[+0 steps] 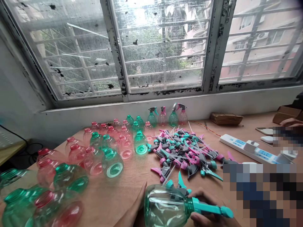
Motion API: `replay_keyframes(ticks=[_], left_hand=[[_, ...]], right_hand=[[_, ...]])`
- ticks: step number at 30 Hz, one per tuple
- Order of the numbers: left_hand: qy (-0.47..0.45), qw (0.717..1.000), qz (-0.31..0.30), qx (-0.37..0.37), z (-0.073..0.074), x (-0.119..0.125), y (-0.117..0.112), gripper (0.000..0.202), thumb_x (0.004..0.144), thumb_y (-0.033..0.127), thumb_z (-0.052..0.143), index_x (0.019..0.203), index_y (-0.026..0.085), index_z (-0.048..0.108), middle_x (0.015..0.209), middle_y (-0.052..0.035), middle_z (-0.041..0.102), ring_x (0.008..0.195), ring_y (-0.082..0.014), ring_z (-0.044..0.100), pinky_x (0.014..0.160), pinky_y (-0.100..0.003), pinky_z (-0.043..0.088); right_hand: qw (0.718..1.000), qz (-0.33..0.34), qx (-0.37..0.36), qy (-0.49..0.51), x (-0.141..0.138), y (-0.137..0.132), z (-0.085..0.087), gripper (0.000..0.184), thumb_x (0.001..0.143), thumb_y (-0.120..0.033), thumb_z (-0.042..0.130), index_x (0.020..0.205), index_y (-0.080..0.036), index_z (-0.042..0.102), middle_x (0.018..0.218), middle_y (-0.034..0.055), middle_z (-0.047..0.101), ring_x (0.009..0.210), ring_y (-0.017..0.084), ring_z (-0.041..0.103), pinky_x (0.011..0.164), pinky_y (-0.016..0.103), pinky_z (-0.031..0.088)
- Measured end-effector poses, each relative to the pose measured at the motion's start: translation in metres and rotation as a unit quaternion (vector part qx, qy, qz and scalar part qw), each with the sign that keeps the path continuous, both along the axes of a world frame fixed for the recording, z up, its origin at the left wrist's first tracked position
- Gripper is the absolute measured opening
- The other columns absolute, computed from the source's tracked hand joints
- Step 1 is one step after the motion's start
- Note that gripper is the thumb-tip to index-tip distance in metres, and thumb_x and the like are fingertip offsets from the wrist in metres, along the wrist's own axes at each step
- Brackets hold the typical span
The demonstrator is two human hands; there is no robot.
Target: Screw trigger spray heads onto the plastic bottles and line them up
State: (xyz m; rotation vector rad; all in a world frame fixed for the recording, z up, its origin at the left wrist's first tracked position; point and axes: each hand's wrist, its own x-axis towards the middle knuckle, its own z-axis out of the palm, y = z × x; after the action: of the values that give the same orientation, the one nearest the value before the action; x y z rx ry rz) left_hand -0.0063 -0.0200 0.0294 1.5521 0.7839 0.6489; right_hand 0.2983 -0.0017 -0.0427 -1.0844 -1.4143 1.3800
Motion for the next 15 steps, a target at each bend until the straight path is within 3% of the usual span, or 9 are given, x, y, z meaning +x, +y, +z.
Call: replay_keyframes(ticks=[2,5,8,11,15], left_hand=[[0.002,1.000,-0.009,-0.009,-0.003,-0.001,0.001,0.089,0.090,0.057,0.064,0.161,0.044,0.014,0.173,0.0066,0.031,0.161,-0.0333,0.028,0.132,-0.054,0.024],[0.013,0.999,0.016,0.031,-0.013,-0.005,0.005,0.090,0.091,0.046,0.068,0.162,0.044,0.013,0.176,0.0046,0.025,0.162,-0.0331,0.023,0.134,-0.055,0.015],[0.033,0.995,0.029,0.086,-0.022,-0.009,0.008,0.092,0.094,0.035,0.067,0.160,0.051,0.006,0.172,0.0054,0.036,0.160,-0.0294,0.032,0.135,-0.052,0.009],[0.041,0.994,0.017,0.097,-0.029,-0.013,0.011,0.097,0.092,0.038,0.069,0.160,0.050,0.000,0.169,0.0038,0.042,0.158,-0.0303,0.037,0.135,-0.053,0.009],[0.021,0.995,0.021,0.091,-0.038,-0.017,0.015,0.102,0.088,0.040,0.073,0.161,0.047,0.003,0.175,0.0034,0.028,0.163,-0.0331,0.021,0.133,-0.057,0.004]], right_hand=[[1.000,-0.003,0.024,-0.013,0.000,0.000,0.003,0.030,0.074,-0.043,0.082,0.096,-0.028,0.068,0.071,-0.0063,0.062,0.063,0.017,0.054,0.060,0.027,0.040],[0.999,0.009,0.021,-0.022,0.000,-0.001,0.007,0.032,0.075,-0.047,0.081,0.095,-0.027,0.067,0.069,-0.0067,0.058,0.062,0.017,0.051,0.059,0.028,0.038],[1.000,0.022,0.005,-0.008,0.001,-0.002,0.009,0.037,0.075,-0.055,0.079,0.094,-0.026,0.065,0.065,-0.0080,0.052,0.060,0.017,0.049,0.057,0.028,0.036],[1.000,0.014,0.028,-0.001,0.001,-0.001,0.009,0.033,0.075,-0.051,0.081,0.092,-0.026,0.068,0.068,-0.0063,0.058,0.062,0.017,0.050,0.058,0.027,0.037],[0.997,-0.001,0.082,-0.007,0.001,0.000,0.009,0.024,0.075,-0.043,0.084,0.091,-0.030,0.073,0.071,-0.0046,0.067,0.065,0.020,0.058,0.061,0.027,0.045]])
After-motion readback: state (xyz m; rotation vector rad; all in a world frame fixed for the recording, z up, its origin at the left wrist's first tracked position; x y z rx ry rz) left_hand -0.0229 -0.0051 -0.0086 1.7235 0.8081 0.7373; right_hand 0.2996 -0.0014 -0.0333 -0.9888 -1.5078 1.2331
